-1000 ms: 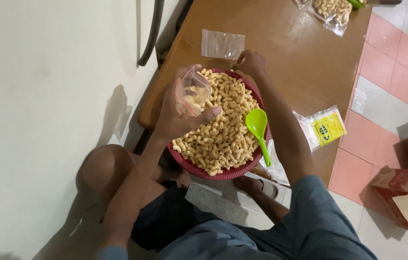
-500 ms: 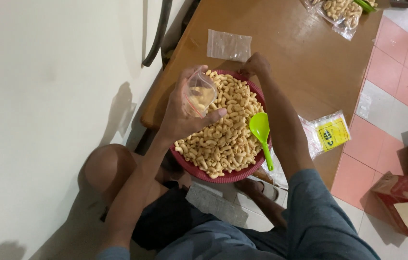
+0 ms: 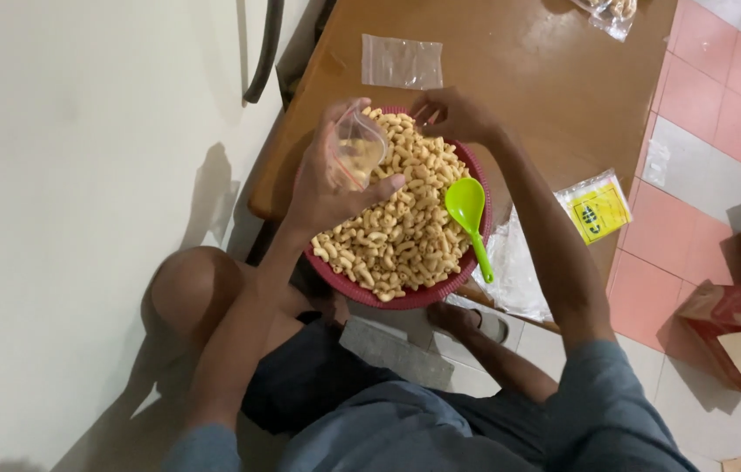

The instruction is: Filling small plastic bags with snacks from a large bowl using a cup and a spoon.

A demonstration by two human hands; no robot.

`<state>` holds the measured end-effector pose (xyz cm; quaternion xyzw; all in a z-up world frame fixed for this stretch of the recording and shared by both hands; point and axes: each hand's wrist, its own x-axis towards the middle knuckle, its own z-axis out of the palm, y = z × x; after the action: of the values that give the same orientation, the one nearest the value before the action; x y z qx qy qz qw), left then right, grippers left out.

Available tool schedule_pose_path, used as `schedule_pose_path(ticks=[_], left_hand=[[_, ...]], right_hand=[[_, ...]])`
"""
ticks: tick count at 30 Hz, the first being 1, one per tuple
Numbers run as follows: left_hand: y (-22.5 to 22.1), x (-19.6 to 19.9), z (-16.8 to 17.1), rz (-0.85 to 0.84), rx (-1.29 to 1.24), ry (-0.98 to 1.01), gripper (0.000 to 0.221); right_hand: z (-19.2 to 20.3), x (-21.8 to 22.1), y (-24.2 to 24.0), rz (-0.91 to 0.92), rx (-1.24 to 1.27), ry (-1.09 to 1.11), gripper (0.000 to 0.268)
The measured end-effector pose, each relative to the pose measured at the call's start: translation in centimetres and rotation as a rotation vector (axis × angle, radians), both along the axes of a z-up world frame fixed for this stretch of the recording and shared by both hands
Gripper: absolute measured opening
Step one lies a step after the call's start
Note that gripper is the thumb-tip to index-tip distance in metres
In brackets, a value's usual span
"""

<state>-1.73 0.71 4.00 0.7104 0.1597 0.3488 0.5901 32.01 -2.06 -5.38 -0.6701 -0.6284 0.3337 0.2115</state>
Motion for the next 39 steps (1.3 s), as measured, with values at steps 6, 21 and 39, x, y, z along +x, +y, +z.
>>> schedule_pose_path(ticks=[6, 21, 39], left_hand=[[-0.4, -0.3, -1.0, -0.023, 0.086, -0.032, 0.083], [-1.5, 0.3, -3.9, -0.107, 0.316, -0.135, 0.081], [-1.4, 1.4, -2.8, -0.116, 0.237, -0.157, 0.075]], right_hand=[[3.0, -3.0, -5.3, -0.026, 0.175, -0.116, 0.030], [-8.6, -7.1, -28.4, -0.692, -0.223, -0.499, 0.083], [-4.0, -12.5, -27.9, -0.827, -0.121, -0.306, 0.034]])
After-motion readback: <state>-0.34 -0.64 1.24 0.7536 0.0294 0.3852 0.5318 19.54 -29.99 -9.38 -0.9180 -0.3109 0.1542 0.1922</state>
